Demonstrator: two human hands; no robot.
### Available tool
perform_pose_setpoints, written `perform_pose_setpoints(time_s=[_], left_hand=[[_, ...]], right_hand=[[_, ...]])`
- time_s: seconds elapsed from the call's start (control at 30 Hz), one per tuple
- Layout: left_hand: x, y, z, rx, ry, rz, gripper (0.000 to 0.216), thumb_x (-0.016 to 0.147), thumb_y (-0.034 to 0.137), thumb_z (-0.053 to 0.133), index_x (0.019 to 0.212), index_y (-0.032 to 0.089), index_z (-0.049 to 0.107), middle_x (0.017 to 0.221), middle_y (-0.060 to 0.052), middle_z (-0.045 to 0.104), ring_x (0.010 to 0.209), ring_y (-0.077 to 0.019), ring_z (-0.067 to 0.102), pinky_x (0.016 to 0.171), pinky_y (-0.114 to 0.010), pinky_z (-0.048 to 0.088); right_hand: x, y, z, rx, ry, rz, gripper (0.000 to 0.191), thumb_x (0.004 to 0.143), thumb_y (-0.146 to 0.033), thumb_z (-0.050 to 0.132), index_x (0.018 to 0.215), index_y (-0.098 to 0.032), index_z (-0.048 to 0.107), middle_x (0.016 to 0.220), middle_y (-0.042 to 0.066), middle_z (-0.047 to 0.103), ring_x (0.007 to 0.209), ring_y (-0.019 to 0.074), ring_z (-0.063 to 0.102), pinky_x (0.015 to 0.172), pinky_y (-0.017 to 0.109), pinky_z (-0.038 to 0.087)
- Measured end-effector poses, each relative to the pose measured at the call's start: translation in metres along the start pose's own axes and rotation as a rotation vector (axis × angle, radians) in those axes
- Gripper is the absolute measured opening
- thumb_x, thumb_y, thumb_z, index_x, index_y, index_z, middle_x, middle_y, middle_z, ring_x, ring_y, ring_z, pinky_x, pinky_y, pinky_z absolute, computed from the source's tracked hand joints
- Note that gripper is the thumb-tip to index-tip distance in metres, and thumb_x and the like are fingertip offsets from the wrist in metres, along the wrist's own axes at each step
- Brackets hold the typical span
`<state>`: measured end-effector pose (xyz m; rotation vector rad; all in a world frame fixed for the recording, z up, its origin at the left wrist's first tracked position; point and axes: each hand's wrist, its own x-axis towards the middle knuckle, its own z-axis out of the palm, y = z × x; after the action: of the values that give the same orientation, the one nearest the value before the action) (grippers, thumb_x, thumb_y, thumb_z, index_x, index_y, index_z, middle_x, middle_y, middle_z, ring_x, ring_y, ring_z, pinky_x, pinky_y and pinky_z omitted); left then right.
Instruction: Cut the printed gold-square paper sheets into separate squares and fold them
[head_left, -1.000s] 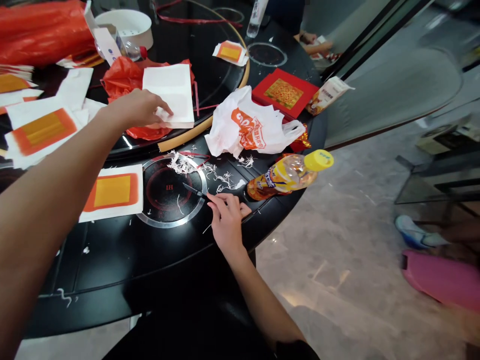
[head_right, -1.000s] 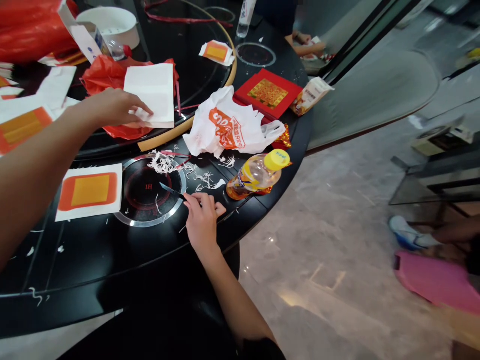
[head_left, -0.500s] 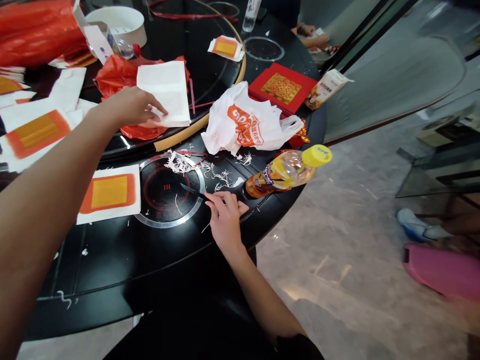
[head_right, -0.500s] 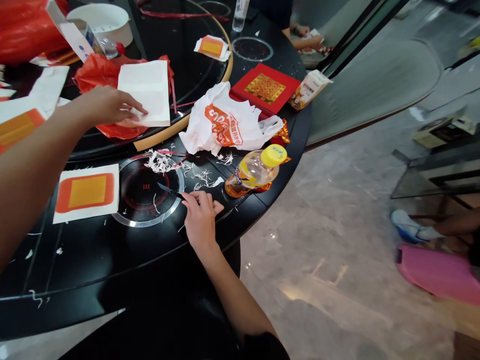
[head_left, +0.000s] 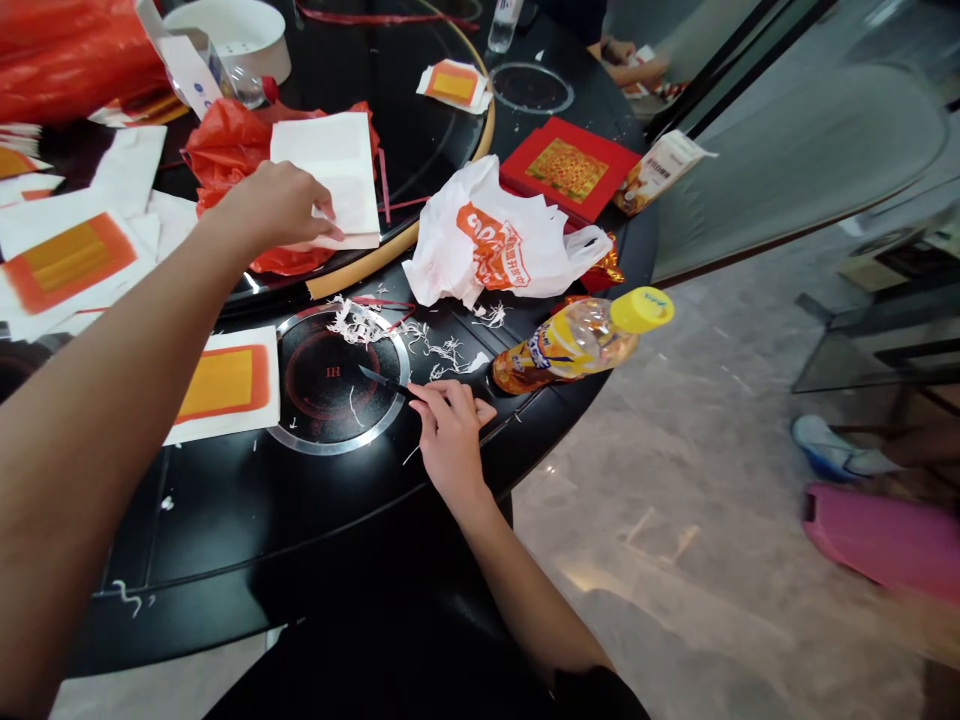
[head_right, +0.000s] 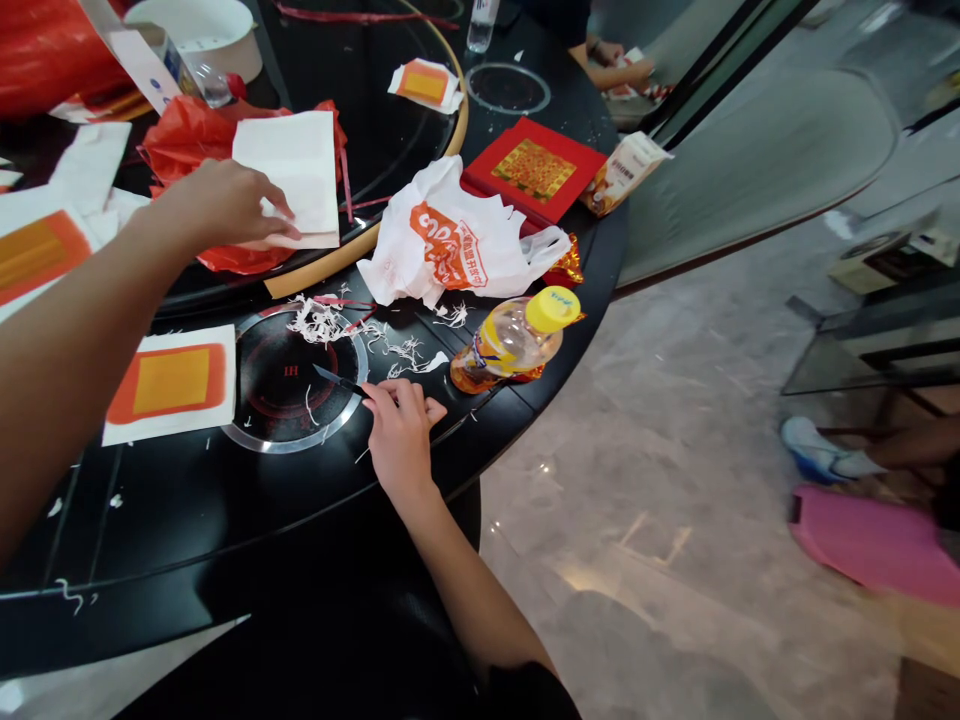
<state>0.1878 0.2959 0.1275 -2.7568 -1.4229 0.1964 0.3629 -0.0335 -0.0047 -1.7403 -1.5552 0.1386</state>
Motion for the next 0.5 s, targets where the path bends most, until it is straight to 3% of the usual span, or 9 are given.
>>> perform_pose_setpoints(time_s=[0.17, 0.37, 0.5], left_hand=[[-0.0043, 0.0016, -0.0045, 0.007, -0.012, -0.001, 0.044, 0.100, 0.046, 0.052, 0.124, 0.026, 0.083, 0.115, -0.014, 0.077, 0.106, -0.0306, 0.063, 0.098, -0.050, 0.047], [-0.0015, -0.0028, 0.0008, 0.031, 0.018, 0.023, 0.048, 0.099, 0.055, 0.057, 0.125, 0.023, 0.082, 0.108, -0.014, 0.077, 0.102, -0.0273, 0.062, 0.096, -0.045, 0.047], [-0.0015, -0.0035, 0.0034, 0.015, 0.033, 0.029, 0.045, 0.103, 0.049, 0.052, 0.122, 0.021, 0.082, 0.111, -0.014, 0.077, 0.107, -0.0280, 0.064, 0.100, -0.047, 0.046]], right_hand=[[0.0006, 0.0005, 0.0003, 0.004, -0.021, -0.005, 0.019, 0.107, -0.018, 0.065, 0.116, -0.028, 0.078, 0.105, 0.001, 0.076, 0.098, 0.0177, 0.069, 0.090, 0.041, 0.030], [0.0010, 0.0005, 0.0007, 0.015, -0.025, 0.000, 0.018, 0.107, -0.019, 0.065, 0.115, -0.028, 0.079, 0.105, 0.001, 0.076, 0.096, 0.0175, 0.068, 0.090, 0.041, 0.030], [0.0013, 0.0005, 0.0002, 0.026, -0.012, -0.013, 0.017, 0.107, -0.020, 0.065, 0.114, -0.027, 0.079, 0.105, 0.001, 0.076, 0.095, 0.0169, 0.069, 0.090, 0.041, 0.030]])
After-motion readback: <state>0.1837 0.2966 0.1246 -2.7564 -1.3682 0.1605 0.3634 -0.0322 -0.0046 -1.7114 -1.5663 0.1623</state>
